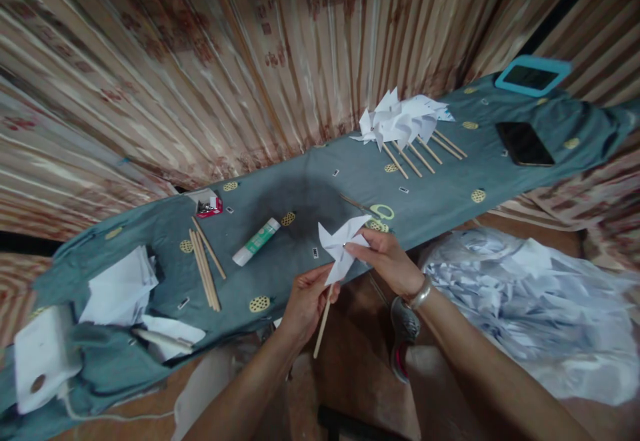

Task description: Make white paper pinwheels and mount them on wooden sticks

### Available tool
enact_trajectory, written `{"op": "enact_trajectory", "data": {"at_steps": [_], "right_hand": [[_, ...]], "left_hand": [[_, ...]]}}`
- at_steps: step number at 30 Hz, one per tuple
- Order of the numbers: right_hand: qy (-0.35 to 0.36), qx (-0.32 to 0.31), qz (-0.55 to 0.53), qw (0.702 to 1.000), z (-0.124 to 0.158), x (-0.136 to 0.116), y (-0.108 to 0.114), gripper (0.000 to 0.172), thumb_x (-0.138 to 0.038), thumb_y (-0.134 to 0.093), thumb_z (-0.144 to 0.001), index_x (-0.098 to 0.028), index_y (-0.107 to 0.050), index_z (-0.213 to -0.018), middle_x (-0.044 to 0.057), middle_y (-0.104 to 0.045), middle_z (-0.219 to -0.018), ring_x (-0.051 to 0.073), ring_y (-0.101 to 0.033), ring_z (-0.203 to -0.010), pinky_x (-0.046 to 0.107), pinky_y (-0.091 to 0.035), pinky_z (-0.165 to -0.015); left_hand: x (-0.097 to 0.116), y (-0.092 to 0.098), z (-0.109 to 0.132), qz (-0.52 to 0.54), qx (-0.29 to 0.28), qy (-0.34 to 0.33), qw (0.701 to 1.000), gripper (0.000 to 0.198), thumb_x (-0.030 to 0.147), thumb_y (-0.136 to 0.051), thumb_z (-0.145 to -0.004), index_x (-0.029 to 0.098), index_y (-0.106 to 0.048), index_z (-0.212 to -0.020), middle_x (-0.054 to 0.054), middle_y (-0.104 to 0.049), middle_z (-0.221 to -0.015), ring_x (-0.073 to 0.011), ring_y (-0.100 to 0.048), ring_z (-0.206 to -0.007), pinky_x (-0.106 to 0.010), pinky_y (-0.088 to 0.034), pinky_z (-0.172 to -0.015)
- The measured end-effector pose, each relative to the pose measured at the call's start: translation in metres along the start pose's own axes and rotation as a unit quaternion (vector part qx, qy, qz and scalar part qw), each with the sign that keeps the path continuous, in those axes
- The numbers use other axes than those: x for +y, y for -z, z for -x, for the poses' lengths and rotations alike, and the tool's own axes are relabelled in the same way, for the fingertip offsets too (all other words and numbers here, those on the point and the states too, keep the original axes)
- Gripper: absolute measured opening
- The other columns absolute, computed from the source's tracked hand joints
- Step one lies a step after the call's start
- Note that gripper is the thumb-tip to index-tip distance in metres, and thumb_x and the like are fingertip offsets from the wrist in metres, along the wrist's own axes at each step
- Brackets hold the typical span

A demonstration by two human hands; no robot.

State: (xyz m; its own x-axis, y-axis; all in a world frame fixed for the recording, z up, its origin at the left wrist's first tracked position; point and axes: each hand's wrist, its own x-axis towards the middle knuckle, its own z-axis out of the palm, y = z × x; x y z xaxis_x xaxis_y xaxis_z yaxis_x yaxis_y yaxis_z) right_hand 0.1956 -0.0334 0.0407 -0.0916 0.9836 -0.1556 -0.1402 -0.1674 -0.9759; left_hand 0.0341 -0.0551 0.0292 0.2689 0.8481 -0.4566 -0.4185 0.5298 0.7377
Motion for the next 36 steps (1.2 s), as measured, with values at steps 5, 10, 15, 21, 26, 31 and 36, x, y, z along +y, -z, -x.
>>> {"op": "enact_trajectory", "data": {"at_steps": [5, 10, 15, 21, 26, 31, 36], "right_hand": [[-0.040, -0.059, -0.003, 0.997, -0.001, 0.009, -0.013, 0.035, -0.046, -0.076, -0.068, -0.015, -0.065, -0.080, -0.002, -0.066, -0.071, 0.012, -0.058, -0.066, 0.025, -0.046, -0.066], [-0.042, -0.115, 0.033, 0.992, -0.008, 0.018, -0.029, 0.038, -0.049, -0.077, -0.065, -0.015, -0.062, -0.074, -0.003, -0.062, -0.067, 0.011, -0.055, -0.063, 0.025, -0.044, -0.064], [-0.045, -0.172, 0.122, 0.976, -0.020, 0.024, -0.041, 0.043, -0.055, -0.074, -0.064, -0.015, -0.061, -0.072, -0.002, -0.061, -0.065, 0.010, -0.051, -0.060, 0.024, -0.042, -0.060], [-0.076, -0.201, 0.206, 0.955, -0.040, 0.018, -0.050, 0.029, -0.040, -0.074, -0.062, -0.014, -0.062, -0.067, -0.002, -0.060, -0.061, 0.010, -0.050, -0.058, 0.023, -0.040, -0.056], [-0.124, -0.224, 0.296, 0.920, -0.054, 0.010, -0.057, 0.020, -0.030, -0.073, -0.061, -0.015, -0.060, -0.057, -0.005, -0.056, -0.051, 0.009, -0.049, -0.051, 0.022, -0.038, -0.051], [-0.156, -0.233, 0.384, 0.879, -0.063, 0.005, -0.070, 0.017, -0.021, -0.071, -0.061, -0.016, -0.060, -0.051, -0.004, -0.056, -0.046, 0.011, -0.053, -0.048, 0.021, -0.039, -0.048], [-0.186, -0.235, 0.441, 0.846, -0.069, -0.001, -0.082, 0.017, -0.015, -0.073, -0.060, -0.016, -0.060, -0.049, -0.003, -0.058, -0.046, 0.013, -0.060, -0.051, 0.021, -0.045, -0.050]], "left_hand": [[-0.007, 0.019, 0.017, 0.025, 0.030, 0.023, 0.999, 0.034, 0.030, -0.089, -0.051, 0.011, -0.077, -0.076, -0.003, -0.065, -0.060, -0.0069, -0.050, -0.049, -0.020, -0.039, -0.048], [-0.014, 0.039, 0.033, 0.048, 0.058, 0.046, 0.996, 0.039, 0.022, -0.090, -0.047, 0.011, -0.077, -0.082, -0.005, -0.071, -0.070, -0.0080, -0.057, -0.055, -0.020, -0.046, -0.054], [-0.016, 0.053, 0.040, 0.070, 0.076, 0.058, 0.993, 0.039, 0.017, -0.090, -0.046, 0.011, -0.076, -0.083, -0.005, -0.072, -0.072, -0.0083, -0.059, -0.055, -0.019, -0.048, -0.055], [-0.014, 0.061, 0.038, 0.103, 0.118, 0.084, 0.984, 0.017, 0.003, -0.077, -0.062, 0.012, -0.075, -0.077, -0.003, -0.072, -0.071, -0.0075, -0.061, -0.054, -0.018, -0.050, -0.054], [-0.015, 0.063, 0.037, 0.134, 0.116, 0.098, 0.979, 0.014, -0.001, -0.071, -0.070, 0.010, -0.074, -0.079, -0.005, -0.071, -0.072, -0.0080, -0.061, -0.056, -0.018, -0.050, -0.056], [-0.021, 0.068, 0.038, 0.154, 0.103, 0.100, 0.978, 0.010, 0.002, -0.074, -0.070, 0.010, -0.072, -0.077, -0.007, -0.072, -0.074, -0.0088, -0.062, -0.060, -0.021, -0.050, -0.065], [-0.026, 0.068, 0.038, 0.161, 0.096, 0.109, 0.976, 0.003, 0.007, -0.073, -0.073, 0.010, -0.071, -0.072, -0.005, -0.071, -0.070, -0.0087, -0.064, -0.063, -0.021, -0.051, -0.073]]}}
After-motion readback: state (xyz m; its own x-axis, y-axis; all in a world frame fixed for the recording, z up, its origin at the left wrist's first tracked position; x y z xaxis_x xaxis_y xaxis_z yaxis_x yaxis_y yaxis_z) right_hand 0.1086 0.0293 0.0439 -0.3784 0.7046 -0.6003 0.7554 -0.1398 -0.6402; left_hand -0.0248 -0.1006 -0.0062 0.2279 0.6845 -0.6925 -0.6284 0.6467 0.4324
